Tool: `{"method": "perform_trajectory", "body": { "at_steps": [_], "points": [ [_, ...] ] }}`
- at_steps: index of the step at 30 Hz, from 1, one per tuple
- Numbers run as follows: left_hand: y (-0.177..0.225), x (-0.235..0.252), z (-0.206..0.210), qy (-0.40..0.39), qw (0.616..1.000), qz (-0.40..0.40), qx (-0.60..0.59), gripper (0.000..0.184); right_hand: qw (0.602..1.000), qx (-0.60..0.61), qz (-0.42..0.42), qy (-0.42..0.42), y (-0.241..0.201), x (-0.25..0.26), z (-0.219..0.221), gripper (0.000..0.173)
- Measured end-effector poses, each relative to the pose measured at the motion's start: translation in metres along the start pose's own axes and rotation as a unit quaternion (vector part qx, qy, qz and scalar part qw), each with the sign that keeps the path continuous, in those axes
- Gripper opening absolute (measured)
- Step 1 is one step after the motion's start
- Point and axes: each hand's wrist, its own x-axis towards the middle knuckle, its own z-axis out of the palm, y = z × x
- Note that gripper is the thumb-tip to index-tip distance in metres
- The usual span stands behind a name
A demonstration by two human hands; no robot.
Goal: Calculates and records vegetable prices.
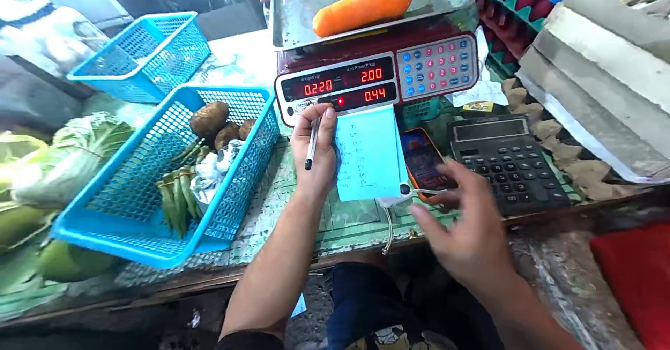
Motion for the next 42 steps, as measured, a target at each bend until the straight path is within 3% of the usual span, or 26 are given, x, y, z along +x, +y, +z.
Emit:
{"method": "perform_trajectory", "body": {
  "at_steps": [1, 3, 6, 8, 10, 14, 18, 23, 29, 38, 42],
  "points": [
    [0.002, -0.002, 0.002, 0.009, 1.000, -0.022, -0.008, 0.014, 0.998, 0.022, 0.038, -0.038, -0.003, 0.014, 0.014, 0.076],
    [0.008, -0.005, 0.006, 0.026, 0.997, -0.066, -0.029, 0.018, 0.991, 0.066, 0.099, -0.065, -0.009, 0.036, 0.034, 0.076],
    [0.017, -0.008, 0.007, -0.008, 0.991, -0.112, -0.070, 0.025, 0.987, 0.119, 0.108, -0.009, -0.021, 0.048, 0.045, 0.057],
    [0.017, -0.013, 0.006, -0.071, 0.987, -0.125, -0.075, 0.024, 0.985, 0.143, 0.098, 0.002, -0.020, 0.045, 0.042, 0.059],
    [0.014, -0.016, 0.006, -0.107, 0.989, -0.098, -0.033, 0.030, 0.993, 0.104, 0.056, -0.008, -0.007, 0.031, 0.025, 0.064],
    [0.006, -0.005, -0.003, -0.049, 0.991, 0.087, 0.086, 0.031, 0.992, -0.104, -0.018, 0.069, 0.052, 0.001, -0.048, 0.038],
    [-0.001, -0.008, 0.001, -0.024, 0.981, 0.123, 0.146, 0.032, 0.966, -0.247, 0.033, 0.066, 0.108, -0.024, -0.097, 0.049],
    [-0.007, -0.011, 0.003, -0.054, 0.979, 0.109, 0.165, 0.033, 0.951, -0.306, 0.025, 0.041, 0.128, -0.053, -0.094, 0.068],
    [-0.003, -0.012, 0.005, -0.055, 0.984, 0.100, 0.139, 0.033, 0.940, -0.329, 0.091, 0.030, 0.134, -0.055, -0.087, 0.070],
    [-0.008, -0.017, 0.010, -0.092, 0.978, 0.091, 0.162, 0.034, 0.946, -0.305, 0.097, 0.050, 0.137, -0.054, -0.084, 0.066],
    [-0.007, -0.017, 0.006, -0.095, 0.970, 0.093, 0.204, 0.036, 0.943, -0.313, 0.104, 0.038, 0.123, -0.048, -0.080, 0.073]
  ]
}}
